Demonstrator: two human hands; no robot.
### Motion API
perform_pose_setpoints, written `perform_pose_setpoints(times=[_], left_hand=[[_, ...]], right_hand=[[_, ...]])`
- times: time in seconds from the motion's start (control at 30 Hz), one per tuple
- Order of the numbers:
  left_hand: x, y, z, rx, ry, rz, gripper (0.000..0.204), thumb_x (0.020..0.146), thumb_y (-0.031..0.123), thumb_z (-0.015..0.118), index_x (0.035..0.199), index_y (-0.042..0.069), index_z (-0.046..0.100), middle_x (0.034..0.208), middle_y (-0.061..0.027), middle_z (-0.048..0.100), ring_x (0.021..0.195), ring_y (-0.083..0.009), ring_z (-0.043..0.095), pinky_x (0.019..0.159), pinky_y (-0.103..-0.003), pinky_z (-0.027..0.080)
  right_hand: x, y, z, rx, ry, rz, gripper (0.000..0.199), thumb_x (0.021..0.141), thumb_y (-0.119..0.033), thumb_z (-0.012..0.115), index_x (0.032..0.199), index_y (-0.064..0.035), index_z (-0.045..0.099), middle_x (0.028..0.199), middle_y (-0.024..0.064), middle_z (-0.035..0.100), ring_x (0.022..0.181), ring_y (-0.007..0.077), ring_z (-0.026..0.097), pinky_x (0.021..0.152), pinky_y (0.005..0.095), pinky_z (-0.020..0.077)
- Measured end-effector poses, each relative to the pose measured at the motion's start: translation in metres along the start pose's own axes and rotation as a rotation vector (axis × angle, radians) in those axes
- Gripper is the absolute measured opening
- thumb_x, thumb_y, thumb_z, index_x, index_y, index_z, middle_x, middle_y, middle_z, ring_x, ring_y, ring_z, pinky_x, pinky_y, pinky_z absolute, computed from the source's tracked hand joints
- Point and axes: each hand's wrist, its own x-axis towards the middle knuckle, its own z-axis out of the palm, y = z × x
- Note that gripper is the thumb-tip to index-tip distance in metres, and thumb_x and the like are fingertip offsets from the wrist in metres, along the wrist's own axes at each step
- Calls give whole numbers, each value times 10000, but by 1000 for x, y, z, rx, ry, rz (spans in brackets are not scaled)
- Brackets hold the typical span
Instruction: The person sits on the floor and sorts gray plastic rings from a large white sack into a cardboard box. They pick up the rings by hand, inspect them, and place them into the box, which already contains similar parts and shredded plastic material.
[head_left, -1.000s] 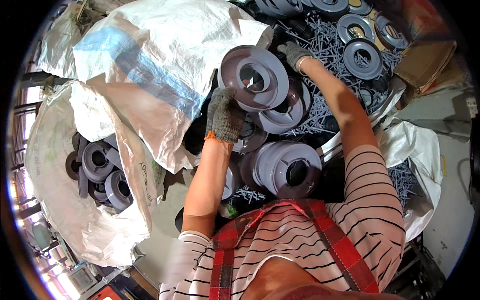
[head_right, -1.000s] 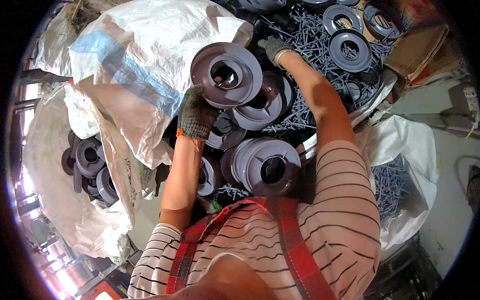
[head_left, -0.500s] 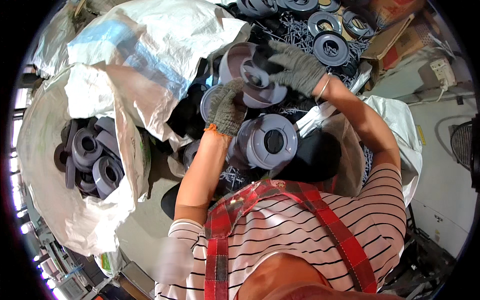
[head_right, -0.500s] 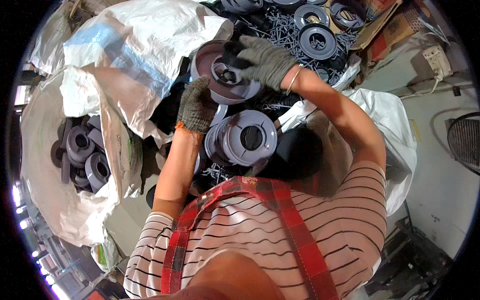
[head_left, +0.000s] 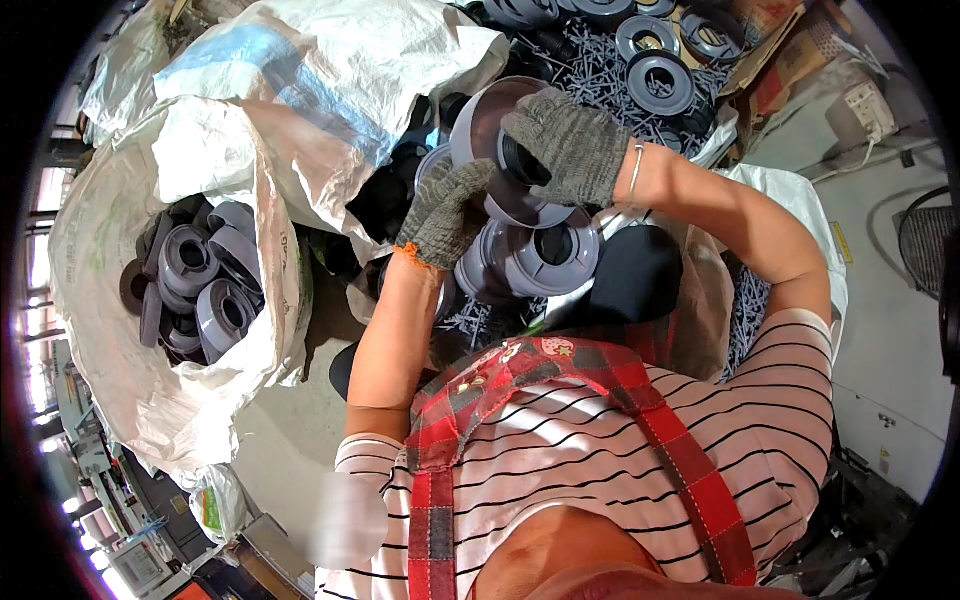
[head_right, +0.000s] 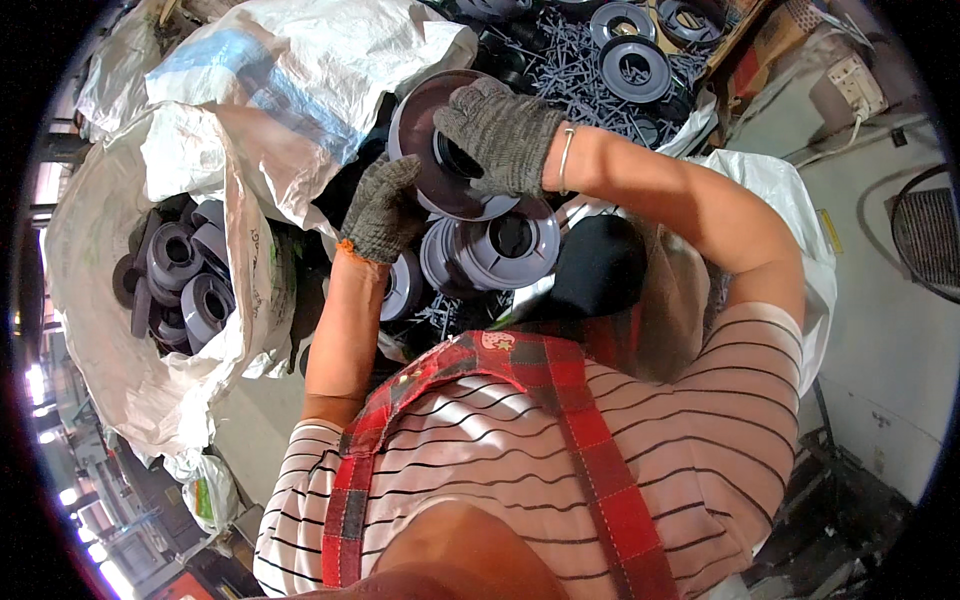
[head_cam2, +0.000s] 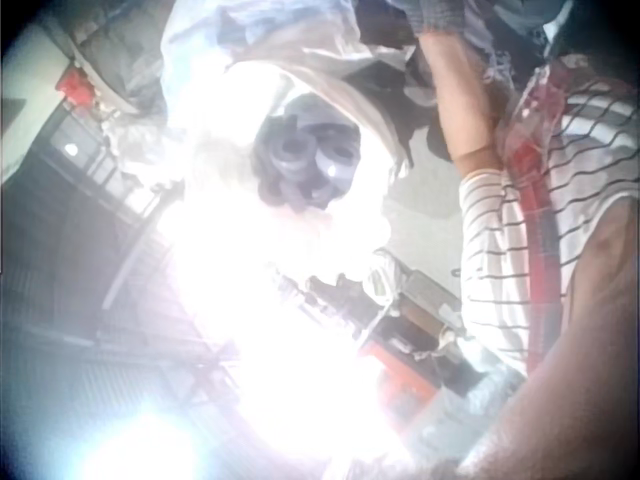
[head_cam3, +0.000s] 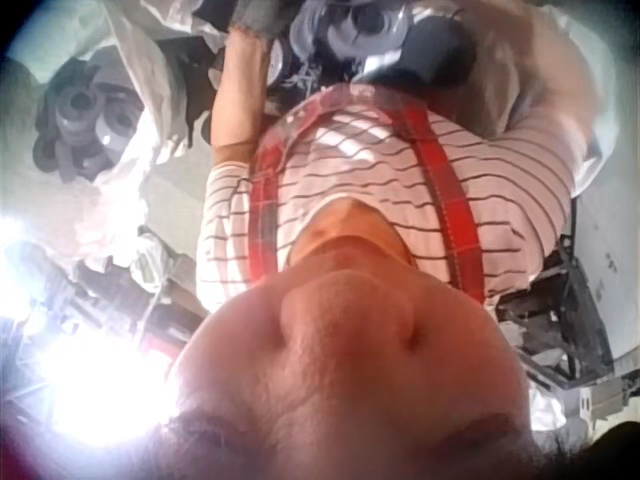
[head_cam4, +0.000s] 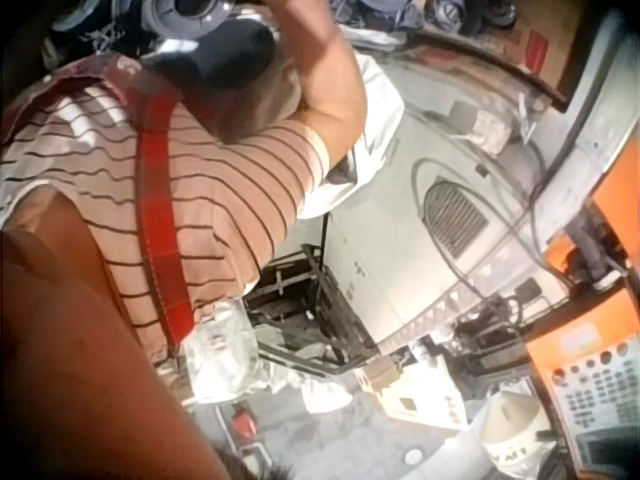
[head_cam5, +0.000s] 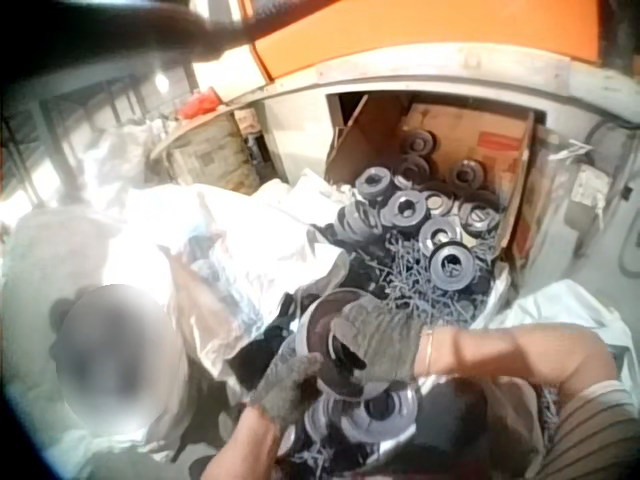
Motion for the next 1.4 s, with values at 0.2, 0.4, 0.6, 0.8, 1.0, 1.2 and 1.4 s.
perform_pose_setpoints(times=[0.2, 0.4, 0.6, 0.8, 1.0, 1.2, 1.4], left_hand=[[-8, -3, 31, 190, -13, 210, 339, 802, 91, 585, 1118, -6, 509, 1080, -111, 572, 945, -219, 571, 806, -350, 477], [0, -2, 28, 72, 10, 280, 381, 785, 40, 594, 1150, 15, 488, 1061, -95, 570, 955, -215, 561, 819, -336, 466], [21, -9, 3, 886, 125, 670, 585, 723, 53, 666, 1246, 0, 408, 1093, -114, 563, 930, -168, 560, 768, -288, 475], [37, -9, -63, 1744, 104, 433, 831, 676, 100, 739, 1356, -3, 272, 1221, -157, 491, 1051, -188, 515, 861, -301, 447], [42, -1, -54, 1036, 341, 441, 518, 763, 50, 661, 1232, -25, 453, 1150, -140, 558, 1073, -197, 529, 913, -296, 412], [87, 4, -4, 674, 131, 327, 389, 835, -11, 554, 1217, -10, 479, 1138, -126, 569, 1045, -173, 545, 897, -282, 432], [166, -15, 4, 809, 35, 245, 283, 822, 85, 599, 1093, 15, 554, 985, -72, 607, 880, -144, 573, 740, -266, 464]], right_hand=[[14, -3, -5, 369, -216, 364, 672, 607, -322, 721, 1143, -16, 455, 1195, 227, 471, 1082, 344, 489, 900, 395, 414], [9, 9, 20, 568, 326, 114, 634, 652, -299, 727, 1151, -22, 450, 909, 176, 618, 754, 305, 628, 676, 375, 519], [14, 46, 58, 1654, -621, 861, 520, 811, -471, 531, 1041, -4, 533, 947, 181, 618, 574, 317, 626, 441, 390, 500], [-30, 249, 186, -27, -6, 924, 622, 754, -533, 526, 1150, -53, 525, 1135, 203, 554, 1034, 347, 548, 905, 417, 413], [-54, 304, 193, 37, -178, 1378, 880, 681, -551, 600, 1324, -24, 314, 1274, 225, 441, 1158, 341, 456, 963, 425, 360], [-44, 302, 191, -125, -218, 1204, 888, 632, -429, 688, 1331, -52, 292, 1221, 222, 483, 1128, 361, 473, 941, 436, 375], [5, 195, 142, -22, 246, 416, 629, 646, -360, 644, 1167, -50, 479, 1025, 196, 546, 946, 356, 515, 839, 442, 396]])
